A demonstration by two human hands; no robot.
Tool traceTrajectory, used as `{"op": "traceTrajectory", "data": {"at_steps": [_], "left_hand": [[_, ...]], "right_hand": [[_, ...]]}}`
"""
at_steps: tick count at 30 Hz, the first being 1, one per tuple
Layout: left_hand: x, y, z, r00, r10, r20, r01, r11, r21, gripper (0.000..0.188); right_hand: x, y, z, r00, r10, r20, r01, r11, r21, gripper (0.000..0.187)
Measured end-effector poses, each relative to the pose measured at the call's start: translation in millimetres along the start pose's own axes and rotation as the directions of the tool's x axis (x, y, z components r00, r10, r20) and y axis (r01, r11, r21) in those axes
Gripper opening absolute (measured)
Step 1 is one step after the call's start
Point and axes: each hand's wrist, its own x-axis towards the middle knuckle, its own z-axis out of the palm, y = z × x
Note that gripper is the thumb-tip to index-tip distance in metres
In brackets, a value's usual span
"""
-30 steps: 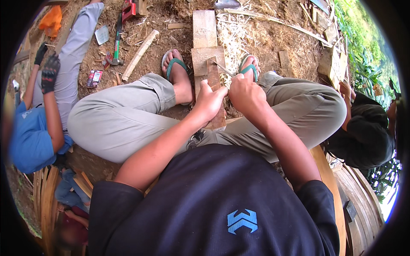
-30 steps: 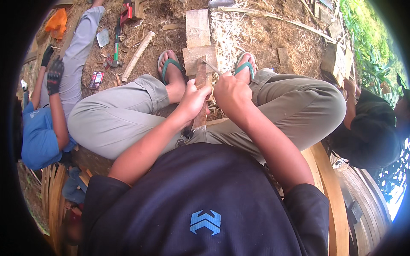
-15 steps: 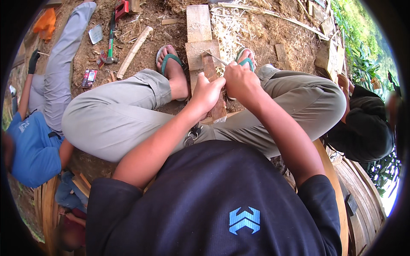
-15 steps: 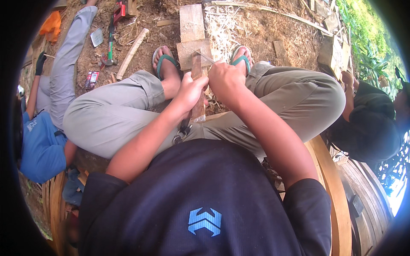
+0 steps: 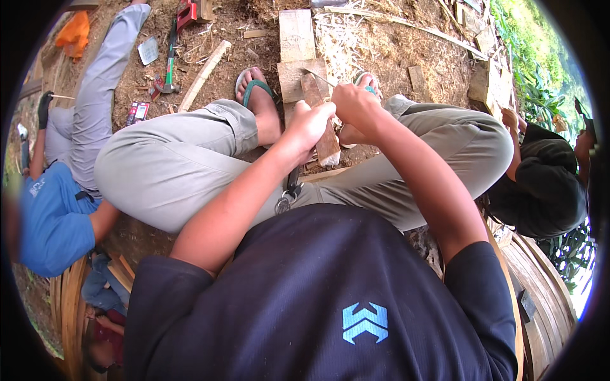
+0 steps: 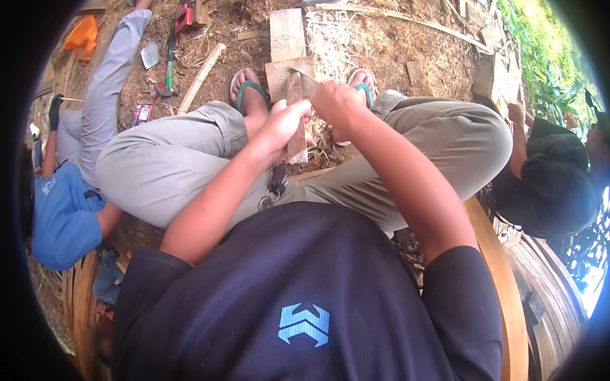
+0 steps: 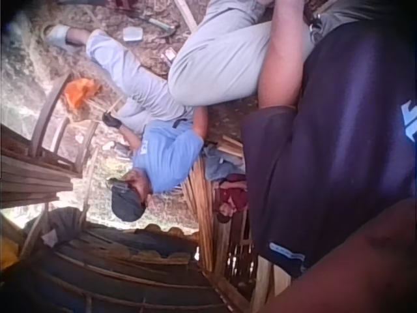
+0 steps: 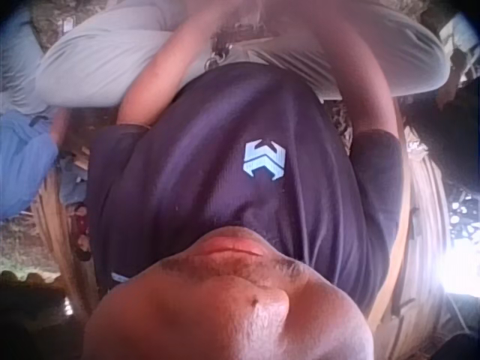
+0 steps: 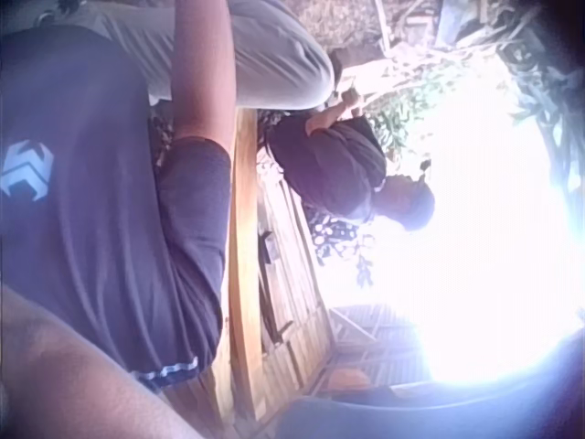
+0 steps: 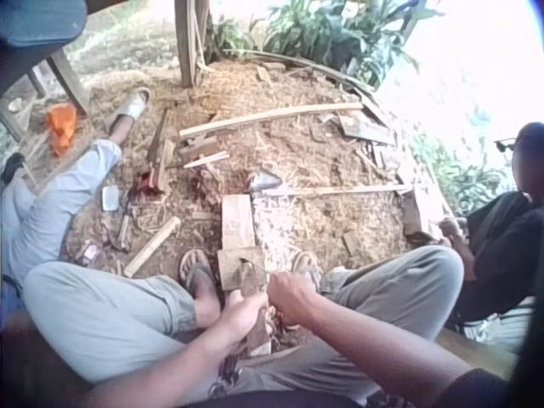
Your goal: The person sits on the ground and uses a red hand saw to cut a thin strip of wood held between their legs. After sawing, they inspect the cut piece and place it aside among other wood scraps.
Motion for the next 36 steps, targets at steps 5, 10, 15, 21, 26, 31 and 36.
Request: {"op": "traceTrajectory", "data": {"at_steps": [5, 10, 15, 21, 26, 31, 36], "left_hand": [[-2.6, -11.5, -2.0, 0.999, 0.038, 0.03, -0.038, 0.999, 0.005, 0.014], [-18.5, 1.1, -17.5, 0.998, -0.018, -0.053, 0.022, 0.996, 0.084, 0.039], [11.3, -10.5, -30.9, 0.945, 0.255, -0.207, -0.168, 0.917, 0.363, 0.081], [83.6, -40.8, -25.3, 0.744, 0.571, -0.346, -0.16, 0.655, 0.739, 0.091], [58.6, -29.0, -36.6, 0.789, 0.484, -0.379, 0.032, 0.583, 0.812, 0.1], [-21.2, 65.8, -118.8, 0.767, 0.57, -0.294, -0.467, 0.811, 0.353, 0.059], [-192.2, 154.8, -273.6, 0.193, 0.822, -0.536, -0.739, 0.481, 0.471, 0.045]], "right_hand": [[31.3, 47.8, 66.0, 0.975, 0.069, -0.211, -0.05, 0.994, 0.095, 0.023], [25.9, 27.3, -0.8, 0.906, 0.347, -0.242, -0.257, 0.905, 0.338, 0.042], [91.7, 72.6, -7.2, 0.877, 0.407, -0.256, -0.241, 0.832, 0.499, 0.042], [181.9, 104.0, -2.7, 0.848, 0.235, -0.475, -0.007, 0.901, 0.433, 0.035], [211.6, 103.9, 20.8, 0.794, 0.215, -0.569, 0.118, 0.863, 0.491, 0.039], [209.9, 121.6, 25.6, 0.781, 0.198, -0.592, 0.137, 0.871, 0.473, 0.07], [200.5, 183.8, -1.9, 0.721, 0.27, -0.638, 0.085, 0.879, 0.468, 0.054]]}}
